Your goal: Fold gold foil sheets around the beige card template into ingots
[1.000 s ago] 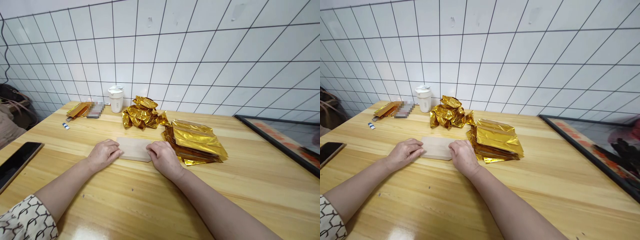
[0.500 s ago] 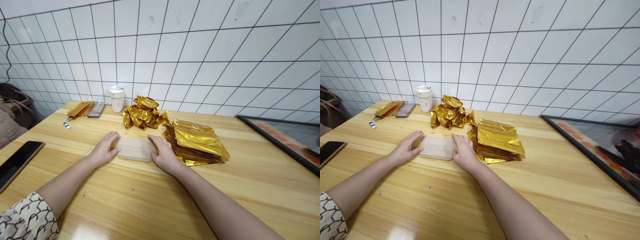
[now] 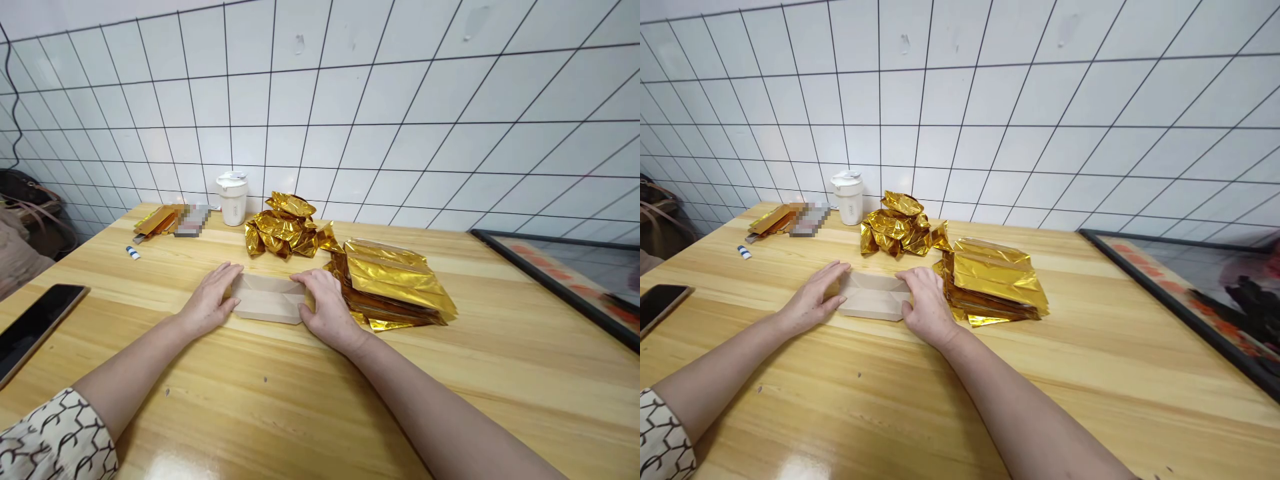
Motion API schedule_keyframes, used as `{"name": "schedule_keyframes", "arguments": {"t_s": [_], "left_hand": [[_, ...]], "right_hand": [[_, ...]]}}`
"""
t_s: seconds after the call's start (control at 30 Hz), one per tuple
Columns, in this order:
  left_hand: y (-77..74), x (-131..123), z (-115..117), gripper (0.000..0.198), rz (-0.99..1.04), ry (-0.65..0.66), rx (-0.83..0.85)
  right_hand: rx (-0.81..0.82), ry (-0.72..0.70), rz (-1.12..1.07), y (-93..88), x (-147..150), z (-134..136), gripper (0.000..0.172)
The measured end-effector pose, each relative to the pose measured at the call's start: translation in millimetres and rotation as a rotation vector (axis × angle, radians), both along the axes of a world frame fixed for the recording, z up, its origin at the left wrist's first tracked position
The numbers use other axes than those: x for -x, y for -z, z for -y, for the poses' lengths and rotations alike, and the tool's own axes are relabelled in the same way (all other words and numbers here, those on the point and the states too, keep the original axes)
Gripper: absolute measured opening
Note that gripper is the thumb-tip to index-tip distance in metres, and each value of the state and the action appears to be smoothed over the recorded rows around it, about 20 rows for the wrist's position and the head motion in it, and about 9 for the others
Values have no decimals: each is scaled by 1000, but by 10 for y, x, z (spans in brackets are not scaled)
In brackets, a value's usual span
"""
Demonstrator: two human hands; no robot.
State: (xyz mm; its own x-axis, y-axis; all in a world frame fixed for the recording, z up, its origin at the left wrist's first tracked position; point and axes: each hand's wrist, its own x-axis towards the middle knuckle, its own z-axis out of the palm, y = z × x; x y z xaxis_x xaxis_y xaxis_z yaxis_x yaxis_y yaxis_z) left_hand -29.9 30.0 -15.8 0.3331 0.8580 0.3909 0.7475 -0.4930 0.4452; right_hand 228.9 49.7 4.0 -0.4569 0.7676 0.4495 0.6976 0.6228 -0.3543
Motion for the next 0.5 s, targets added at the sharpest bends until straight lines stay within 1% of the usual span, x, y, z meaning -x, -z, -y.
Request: {"name": "schedule_keyframes", "arguments": {"t_s": [0.1, 0.17, 0.37, 0.5], "left_hand": [[5, -15, 19, 55, -22, 13, -77], [2, -27, 29, 50, -21, 27, -140], [-51, -86, 61, 24, -7, 106, -292], [-74, -113, 84, 21, -42, 134, -337]], "right_hand": [[-67, -69, 36, -39, 12, 63, 45], [-82, -111, 55, -66, 18, 93, 43], [-81, -195, 104, -127, 37, 171, 37], [-91, -277, 144, -115, 67, 218, 26]]}}
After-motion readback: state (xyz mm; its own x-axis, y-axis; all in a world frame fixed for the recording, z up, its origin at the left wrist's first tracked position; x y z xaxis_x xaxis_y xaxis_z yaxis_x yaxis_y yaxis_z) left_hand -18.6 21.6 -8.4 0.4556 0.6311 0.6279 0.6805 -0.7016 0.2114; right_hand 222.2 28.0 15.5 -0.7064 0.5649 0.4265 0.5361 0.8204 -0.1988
